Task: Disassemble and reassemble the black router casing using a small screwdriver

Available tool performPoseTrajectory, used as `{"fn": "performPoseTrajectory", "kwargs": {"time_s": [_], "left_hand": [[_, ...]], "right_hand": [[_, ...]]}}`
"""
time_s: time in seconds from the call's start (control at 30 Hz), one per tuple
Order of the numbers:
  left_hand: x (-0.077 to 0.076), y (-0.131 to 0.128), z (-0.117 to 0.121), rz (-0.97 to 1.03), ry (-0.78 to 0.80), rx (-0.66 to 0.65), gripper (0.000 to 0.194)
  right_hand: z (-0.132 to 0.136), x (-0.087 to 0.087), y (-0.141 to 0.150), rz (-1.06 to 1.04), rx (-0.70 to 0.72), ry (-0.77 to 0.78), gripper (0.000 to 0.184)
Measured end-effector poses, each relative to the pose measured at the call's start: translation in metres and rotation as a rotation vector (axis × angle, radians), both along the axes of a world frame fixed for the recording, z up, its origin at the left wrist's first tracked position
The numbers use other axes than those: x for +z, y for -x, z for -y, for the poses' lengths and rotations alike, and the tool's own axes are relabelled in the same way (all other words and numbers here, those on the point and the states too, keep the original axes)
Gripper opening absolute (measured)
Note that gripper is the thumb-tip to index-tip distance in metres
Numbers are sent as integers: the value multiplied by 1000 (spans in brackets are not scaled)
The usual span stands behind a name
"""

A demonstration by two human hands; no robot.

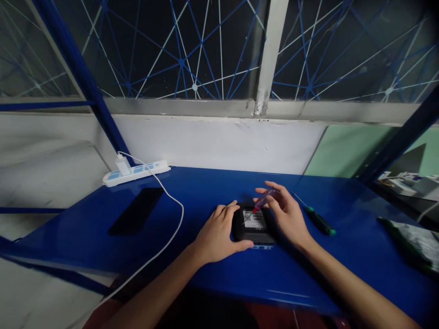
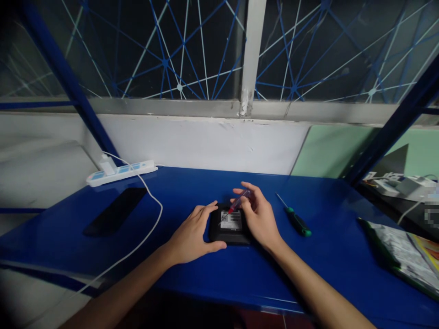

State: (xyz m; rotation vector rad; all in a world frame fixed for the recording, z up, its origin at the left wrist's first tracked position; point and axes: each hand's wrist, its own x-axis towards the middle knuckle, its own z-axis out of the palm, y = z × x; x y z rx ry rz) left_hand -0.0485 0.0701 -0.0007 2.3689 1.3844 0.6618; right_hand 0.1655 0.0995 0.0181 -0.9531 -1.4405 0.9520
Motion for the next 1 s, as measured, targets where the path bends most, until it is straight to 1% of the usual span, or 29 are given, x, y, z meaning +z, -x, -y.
{"fn": "performPoseTrajectory", "kwargs": {"time_s": [0.1,0.17,0.27,0.33,0.4,0.47,0.53,0.6,0.7,0.8,0.9,1.0], "left_hand": [[2,0,0,10,16,0,87],[3,0,0,25,17,2,88],[4,2,0,48,21,-9,88],[4,3,0,68,24,-16,89],[4,4,0,91,22,-16,89],[4,5,-1,114,17,-12,90],[3,5,-1,130,12,-12,90],[2,5,-1,144,5,-14,89],[1,6,-1,156,0,-17,88],[1,6,-1,165,-8,-18,85],[0,6,-2,170,-7,-23,85],[1,7,-2,161,15,-31,85]], "right_hand": [[0,0,2,12,5,21,42],[-3,1,1,2,-38,15,45],[-15,1,-8,-35,-200,-34,52],[-24,1,-20,-10,-309,-68,53],[-33,0,-34,136,-412,-55,51],[-38,-2,-45,406,-470,-18,48],[-41,-5,-50,694,-451,16,43],[-41,-10,-51,888,-423,30,38],[-40,-19,-46,1006,-418,42,33],[-38,-25,-40,1097,-440,71,32],[-36,-24,-36,1163,-490,86,40],[-30,-16,-37,1193,-562,72,53]]}}
